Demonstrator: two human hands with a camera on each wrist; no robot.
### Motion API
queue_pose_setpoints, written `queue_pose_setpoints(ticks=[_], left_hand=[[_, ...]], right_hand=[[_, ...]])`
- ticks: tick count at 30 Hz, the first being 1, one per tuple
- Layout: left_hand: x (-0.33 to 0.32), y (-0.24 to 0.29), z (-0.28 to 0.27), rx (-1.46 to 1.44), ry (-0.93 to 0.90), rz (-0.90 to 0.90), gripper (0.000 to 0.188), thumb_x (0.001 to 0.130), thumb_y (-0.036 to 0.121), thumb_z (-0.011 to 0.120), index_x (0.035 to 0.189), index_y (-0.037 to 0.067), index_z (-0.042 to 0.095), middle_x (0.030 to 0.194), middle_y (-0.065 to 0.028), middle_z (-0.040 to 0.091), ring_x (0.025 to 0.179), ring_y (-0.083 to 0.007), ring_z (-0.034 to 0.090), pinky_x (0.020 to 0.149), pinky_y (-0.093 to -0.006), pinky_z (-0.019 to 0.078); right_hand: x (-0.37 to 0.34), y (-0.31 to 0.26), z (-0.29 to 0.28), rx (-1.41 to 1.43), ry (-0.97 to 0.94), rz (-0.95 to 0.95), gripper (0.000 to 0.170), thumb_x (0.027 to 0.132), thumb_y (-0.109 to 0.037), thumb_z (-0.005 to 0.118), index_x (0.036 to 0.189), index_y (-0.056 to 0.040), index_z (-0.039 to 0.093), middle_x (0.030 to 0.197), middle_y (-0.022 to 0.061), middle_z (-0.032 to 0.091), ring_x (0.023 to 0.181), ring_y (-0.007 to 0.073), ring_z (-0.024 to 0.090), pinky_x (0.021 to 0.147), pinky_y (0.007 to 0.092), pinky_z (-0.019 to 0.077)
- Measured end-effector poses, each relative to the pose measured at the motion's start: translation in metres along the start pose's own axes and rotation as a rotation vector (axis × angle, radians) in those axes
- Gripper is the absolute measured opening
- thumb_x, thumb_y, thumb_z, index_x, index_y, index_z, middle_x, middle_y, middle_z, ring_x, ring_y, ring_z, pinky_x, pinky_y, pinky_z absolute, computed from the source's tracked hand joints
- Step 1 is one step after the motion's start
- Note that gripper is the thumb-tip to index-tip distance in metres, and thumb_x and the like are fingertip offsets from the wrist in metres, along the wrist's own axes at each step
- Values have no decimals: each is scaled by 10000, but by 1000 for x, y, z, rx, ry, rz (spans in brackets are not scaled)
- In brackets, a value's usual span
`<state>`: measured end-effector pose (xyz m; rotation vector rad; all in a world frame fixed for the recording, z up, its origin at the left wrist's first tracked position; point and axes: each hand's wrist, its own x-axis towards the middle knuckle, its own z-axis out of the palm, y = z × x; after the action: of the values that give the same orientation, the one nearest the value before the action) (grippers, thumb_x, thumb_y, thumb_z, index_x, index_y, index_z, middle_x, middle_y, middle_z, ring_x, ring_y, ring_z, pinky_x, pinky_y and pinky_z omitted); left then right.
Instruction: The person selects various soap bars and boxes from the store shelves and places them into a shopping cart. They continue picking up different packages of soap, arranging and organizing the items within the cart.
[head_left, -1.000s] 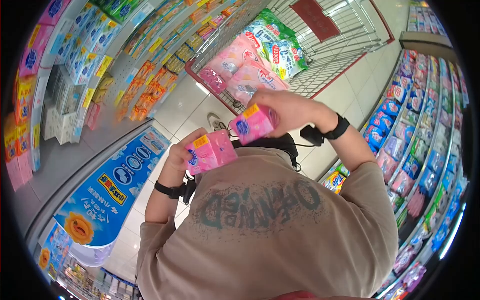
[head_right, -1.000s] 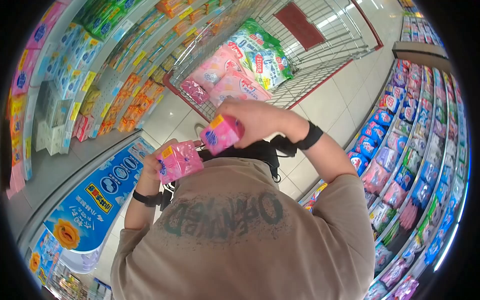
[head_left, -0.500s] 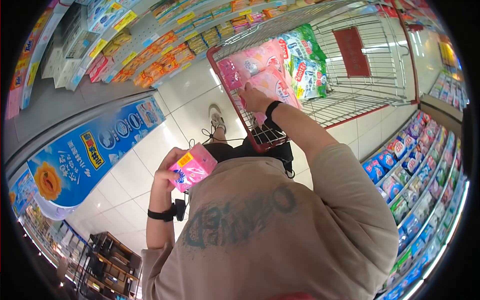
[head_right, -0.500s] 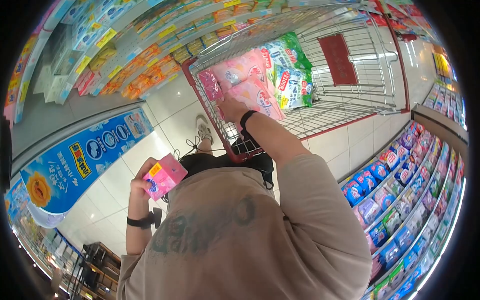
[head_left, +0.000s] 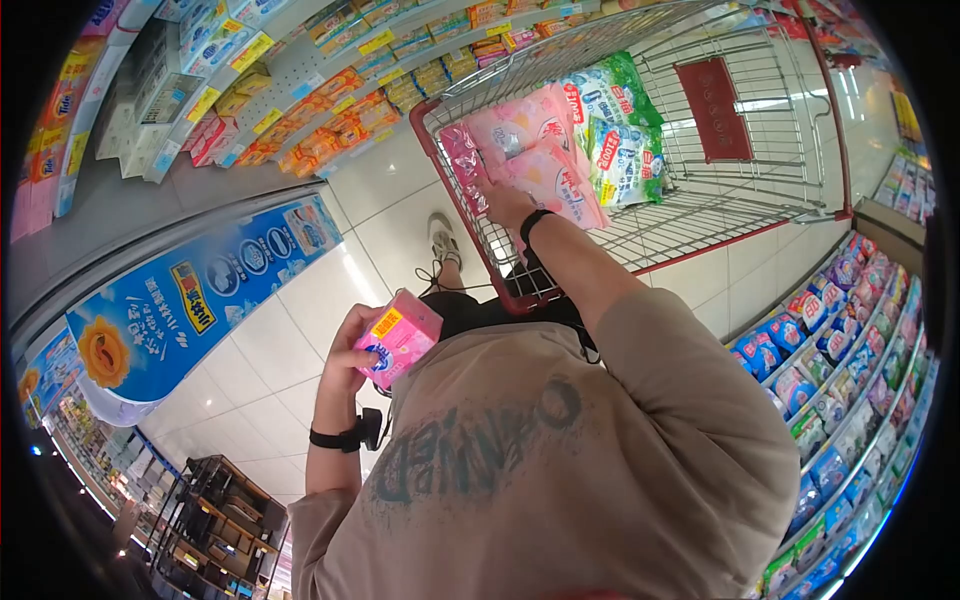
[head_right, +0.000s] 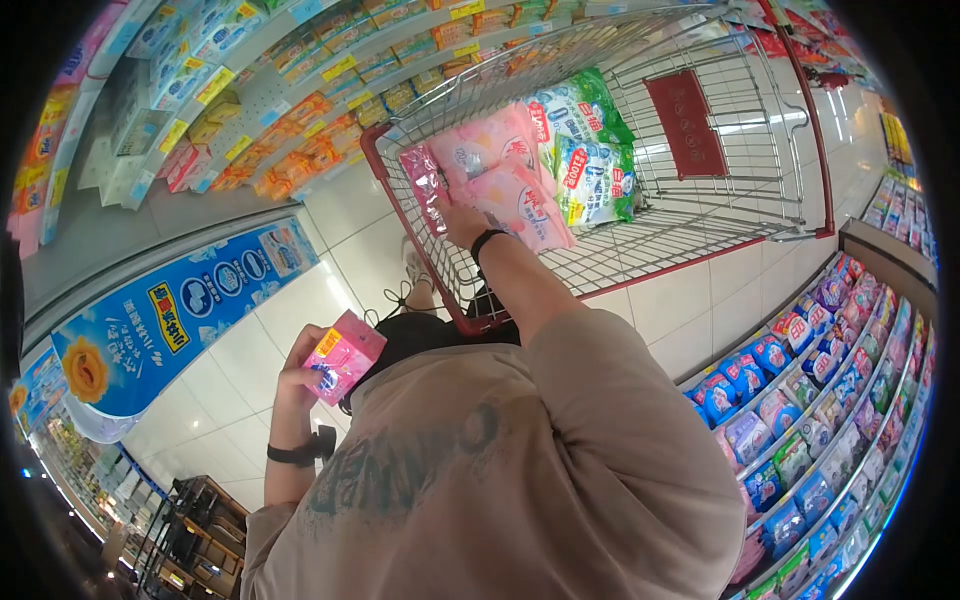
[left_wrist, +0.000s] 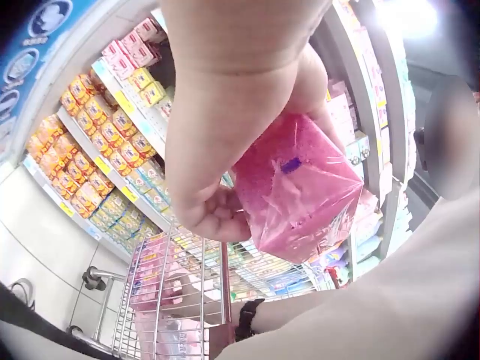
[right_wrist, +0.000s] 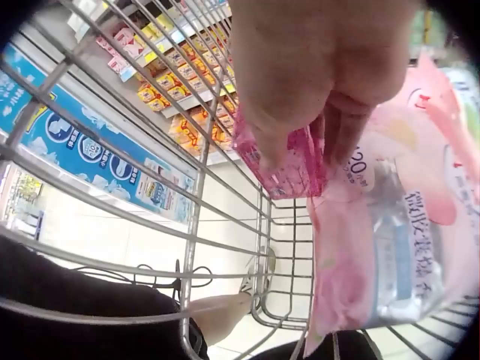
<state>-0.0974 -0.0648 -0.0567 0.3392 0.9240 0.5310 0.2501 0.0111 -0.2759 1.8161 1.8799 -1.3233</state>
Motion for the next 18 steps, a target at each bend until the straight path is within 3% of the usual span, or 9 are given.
queue_pose_setpoints(ticks=[1,4,7,10,12,14,16,18], left_hand=[[-1,1,3,20,6,9,651,574,77,784,1185,37,562,1170,-133,662,1092,-247,647,988,-349,495],[2,4,11,98,28,43,655,567,78,784,1182,35,562,1172,-131,668,1079,-242,645,988,-343,484],[-1,2,11,133,38,37,663,557,89,789,1178,28,562,1167,-130,671,1080,-240,644,989,-341,483],[-3,0,10,164,56,17,659,552,89,790,1172,29,572,1171,-128,668,1091,-246,641,998,-349,478],[-1,1,10,193,52,28,644,570,74,784,1178,26,575,1174,-126,666,1097,-245,637,1003,-350,473],[2,2,17,219,42,59,626,599,58,777,1191,21,577,1175,-123,664,1100,-241,632,1004,-347,466],[9,3,18,276,73,91,600,640,45,766,1208,13,577,1166,-119,662,1099,-233,628,1002,-346,460],[21,3,26,342,109,97,561,704,50,758,1232,-3,576,1149,-116,660,1085,-221,624,992,-347,455]], right_hand=[[-1,-3,-2,7,-54,13,662,858,20,578,1466,-80,337,1315,310,529,1176,468,593,961,525,514],[16,5,33,30,152,46,610,893,20,516,1467,-80,336,1249,320,588,1167,465,602,948,532,510],[13,10,26,84,30,15,579,910,26,467,1466,-76,338,1243,327,594,1149,462,615,943,524,511],[14,15,29,62,36,1,554,931,23,454,1464,-66,328,1222,340,605,1136,460,622,950,520,506],[42,34,56,224,101,74,538,947,-57,506,1457,-58,337,1229,338,609,1135,453,625,962,518,498],[42,35,52,252,48,62,547,948,-173,564,1443,-34,377,1201,314,633,1140,432,628,960,501,502],[17,22,16,139,-118,-30,616,934,-327,629,1421,5,450,1140,269,677,1151,396,631,946,470,520],[19,22,2,63,-43,-117,629,887,-334,694,1376,10,498,1146,262,678,1140,390,637,949,457,521]])
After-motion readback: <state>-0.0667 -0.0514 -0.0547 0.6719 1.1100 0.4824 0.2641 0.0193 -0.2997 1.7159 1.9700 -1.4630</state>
